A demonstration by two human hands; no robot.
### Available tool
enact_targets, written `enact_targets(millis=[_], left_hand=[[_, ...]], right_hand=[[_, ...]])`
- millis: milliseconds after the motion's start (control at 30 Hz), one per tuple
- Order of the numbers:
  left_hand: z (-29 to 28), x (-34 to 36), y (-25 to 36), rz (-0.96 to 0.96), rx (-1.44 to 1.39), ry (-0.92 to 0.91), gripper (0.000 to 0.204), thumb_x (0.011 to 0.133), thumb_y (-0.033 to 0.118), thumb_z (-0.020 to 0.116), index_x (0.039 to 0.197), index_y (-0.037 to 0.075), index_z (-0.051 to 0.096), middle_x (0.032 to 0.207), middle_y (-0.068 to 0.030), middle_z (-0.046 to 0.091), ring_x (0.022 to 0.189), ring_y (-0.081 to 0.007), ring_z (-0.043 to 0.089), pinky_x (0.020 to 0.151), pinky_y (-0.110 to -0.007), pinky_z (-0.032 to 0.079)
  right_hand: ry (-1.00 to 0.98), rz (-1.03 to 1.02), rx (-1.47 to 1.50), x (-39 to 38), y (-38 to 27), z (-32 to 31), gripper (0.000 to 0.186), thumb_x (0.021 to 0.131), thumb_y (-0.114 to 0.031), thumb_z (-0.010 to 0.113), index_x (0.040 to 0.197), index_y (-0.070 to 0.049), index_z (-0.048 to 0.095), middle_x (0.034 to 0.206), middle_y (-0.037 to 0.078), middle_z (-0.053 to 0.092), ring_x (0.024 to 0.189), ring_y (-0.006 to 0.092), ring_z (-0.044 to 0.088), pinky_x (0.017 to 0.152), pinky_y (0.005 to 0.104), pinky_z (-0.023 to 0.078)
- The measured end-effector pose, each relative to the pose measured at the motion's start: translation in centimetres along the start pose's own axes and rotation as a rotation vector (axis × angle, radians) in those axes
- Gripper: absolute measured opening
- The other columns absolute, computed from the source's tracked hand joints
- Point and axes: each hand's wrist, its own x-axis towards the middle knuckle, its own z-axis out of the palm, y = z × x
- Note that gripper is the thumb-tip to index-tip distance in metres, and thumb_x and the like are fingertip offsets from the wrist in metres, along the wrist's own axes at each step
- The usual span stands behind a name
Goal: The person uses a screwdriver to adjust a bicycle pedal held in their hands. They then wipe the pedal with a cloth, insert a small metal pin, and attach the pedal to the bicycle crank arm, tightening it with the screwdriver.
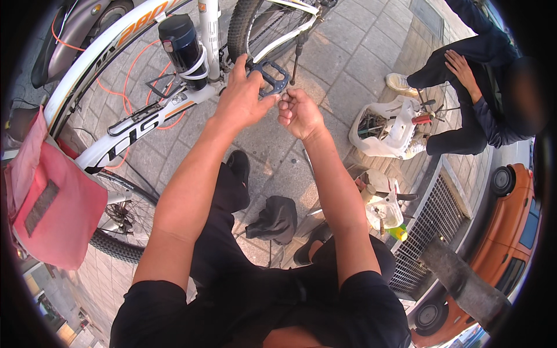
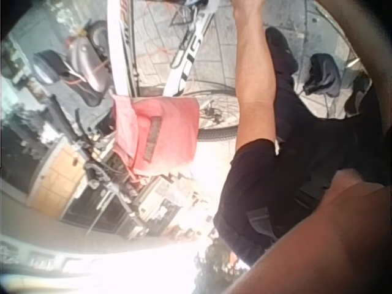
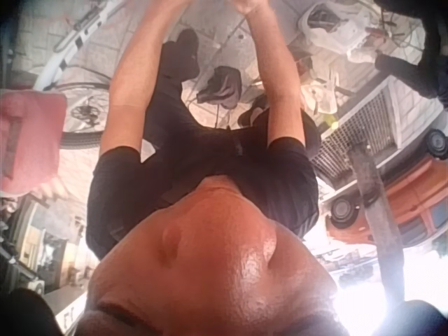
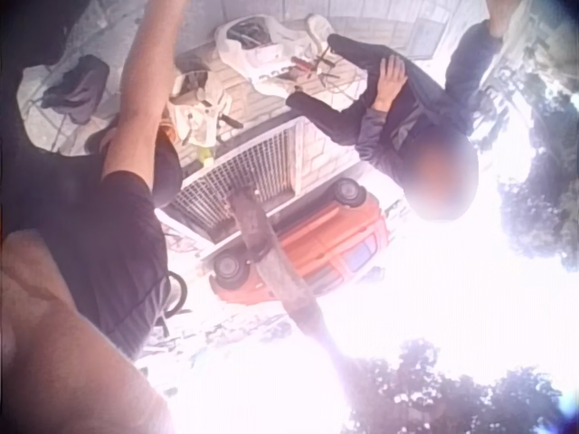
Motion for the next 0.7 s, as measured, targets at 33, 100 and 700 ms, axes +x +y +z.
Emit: enact_targets(millis=[33, 100, 700], left_hand=[[-0.1, -0.1, -0.1, -0.008, 0.001, -0.001, 0.045, 0.088, 0.031, 0.087, 0.11, -0.003, 0.067, 0.17, -0.0391, 0.024, 0.153, -0.0555, 0.038, 0.118, -0.055, 0.046], [-0.1, 0.0, 0.0, -0.007, -0.007, -0.004, 0.045, 0.088, 0.031, 0.087, 0.111, -0.003, 0.067, 0.17, -0.0391, 0.024, 0.152, -0.0555, 0.039, 0.119, -0.055, 0.045], [0.1, 0.2, -0.2, 0.021, 0.001, 0.002, 0.048, 0.089, 0.034, 0.088, 0.114, -0.003, 0.069, 0.169, -0.0415, 0.024, 0.149, -0.0571, 0.042, 0.12, -0.055, 0.044]], right_hand=[[0.079, -0.072, -0.058, -0.6, 0.6, 0.7, 0.021, 0.104, -0.021, 0.065, 0.1, -0.001, 0.07, 0.081, 0.006, 0.066, 0.06, 0.0161, 0.057, 0.056, 0.0339, 0.048], [0.201, -0.318, -0.283, -1.3, 1.7, 1.4, 0.02, 0.104, -0.02, 0.069, 0.105, 0.0, 0.072, 0.084, 0.006, 0.068, 0.064, 0.0144, 0.061, 0.059, 0.0323, 0.051], [0.287, -1.19, -1.337, -2.4, 1.3, 2.0, 0.015, 0.095, -0.009, 0.08, 0.109, -0.004, 0.077, 0.1, 0.01, 0.076, 0.078, 0.0206, 0.075, 0.072, 0.034, 0.061]])
